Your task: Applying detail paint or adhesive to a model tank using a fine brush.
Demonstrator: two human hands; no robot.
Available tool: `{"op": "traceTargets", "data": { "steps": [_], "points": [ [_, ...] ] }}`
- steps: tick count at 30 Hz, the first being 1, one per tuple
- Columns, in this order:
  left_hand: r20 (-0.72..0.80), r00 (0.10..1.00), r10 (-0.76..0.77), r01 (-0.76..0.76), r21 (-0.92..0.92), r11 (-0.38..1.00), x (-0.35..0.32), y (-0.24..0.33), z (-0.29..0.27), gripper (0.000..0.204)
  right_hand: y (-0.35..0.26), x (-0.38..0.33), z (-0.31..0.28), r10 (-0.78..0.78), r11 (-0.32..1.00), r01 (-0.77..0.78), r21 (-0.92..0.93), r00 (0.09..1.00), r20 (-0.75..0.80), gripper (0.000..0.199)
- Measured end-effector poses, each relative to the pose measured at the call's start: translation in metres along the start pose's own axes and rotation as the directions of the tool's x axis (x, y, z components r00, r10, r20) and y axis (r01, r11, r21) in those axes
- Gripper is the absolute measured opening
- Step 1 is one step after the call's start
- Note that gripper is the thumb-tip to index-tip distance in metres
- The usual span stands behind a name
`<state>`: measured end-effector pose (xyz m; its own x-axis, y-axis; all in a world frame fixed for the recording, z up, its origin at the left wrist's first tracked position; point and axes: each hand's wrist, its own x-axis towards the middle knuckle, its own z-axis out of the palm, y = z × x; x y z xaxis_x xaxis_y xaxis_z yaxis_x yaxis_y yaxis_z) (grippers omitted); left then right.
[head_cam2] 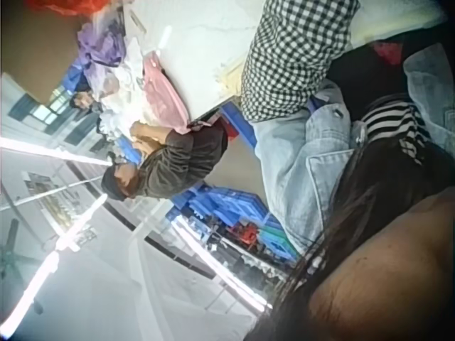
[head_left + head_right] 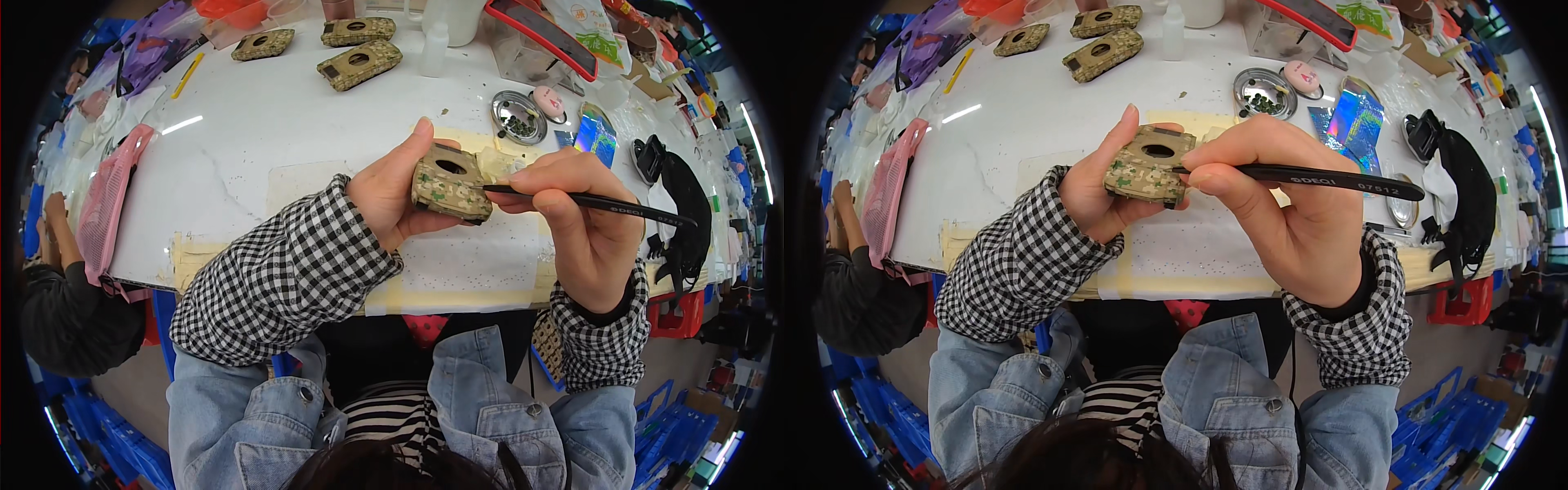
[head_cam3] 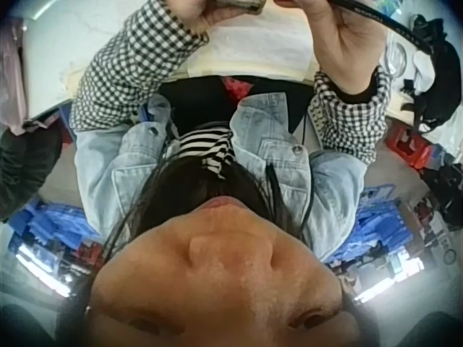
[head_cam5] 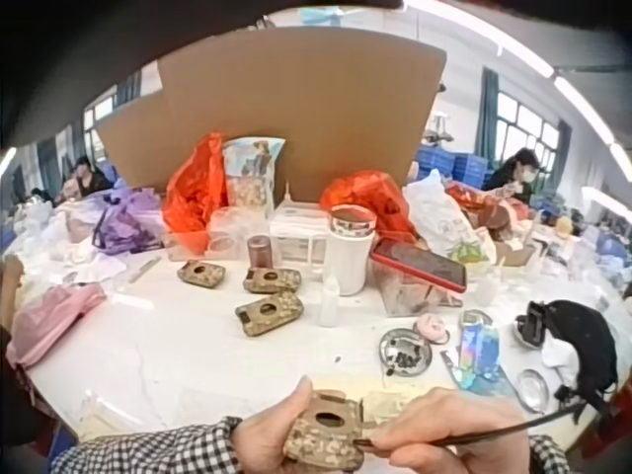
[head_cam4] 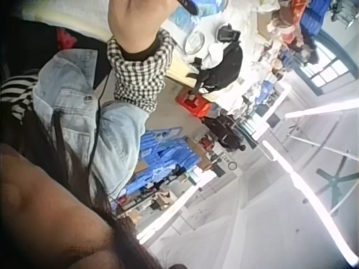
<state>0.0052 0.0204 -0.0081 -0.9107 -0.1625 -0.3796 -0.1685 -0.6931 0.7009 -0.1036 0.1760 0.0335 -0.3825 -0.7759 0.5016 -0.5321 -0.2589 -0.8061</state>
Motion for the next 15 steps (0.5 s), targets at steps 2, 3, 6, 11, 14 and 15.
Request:
{"op": "traceTargets", "data": {
  "steps": [2,3,6,11,14,15],
  "points": [
    [-0.004,1.0,-0.005,0.005,0.004,1.0,-0.0006,0.0011,0.0025,0.056,-0.0002,-0.0002,-0.0006,-0.005,1.0,0.005,-0.015,1.0,0.0,0.01],
    [-0.006,1.0,-0.008,0.008,0.005,1.0,-0.0009,0.0016,0.0035,0.056,0.0,-0.0003,-0.0011,-0.011,1.0,0.011,-0.025,1.0,0.001,0.01],
    [0.004,1.0,-0.002,0.002,0.012,1.0,-0.0011,0.0016,0.0023,0.056,0.0001,-0.0003,-0.001,-0.008,1.0,0.008,-0.018,1.0,-0.003,0.01],
    [0.0,1.0,0.003,-0.003,0.005,1.0,-0.0009,0.001,0.0019,0.056,0.0011,-0.0004,-0.0002,-0.002,1.0,0.002,0.001,1.0,-0.006,0.01],
    [0.004,1.0,0.005,-0.005,0.005,1.0,-0.0007,0.0008,0.0017,0.056,0.0003,-0.0004,-0.0007,0.003,1.0,-0.003,0.001,1.0,0.001,0.01],
    [0.002,1.0,0.005,-0.005,0.004,1.0,-0.0009,0.0009,0.0022,0.056,0.0007,-0.0001,-0.0011,-0.007,1.0,0.007,-0.003,1.0,0.005,0.01]
  ]
}}
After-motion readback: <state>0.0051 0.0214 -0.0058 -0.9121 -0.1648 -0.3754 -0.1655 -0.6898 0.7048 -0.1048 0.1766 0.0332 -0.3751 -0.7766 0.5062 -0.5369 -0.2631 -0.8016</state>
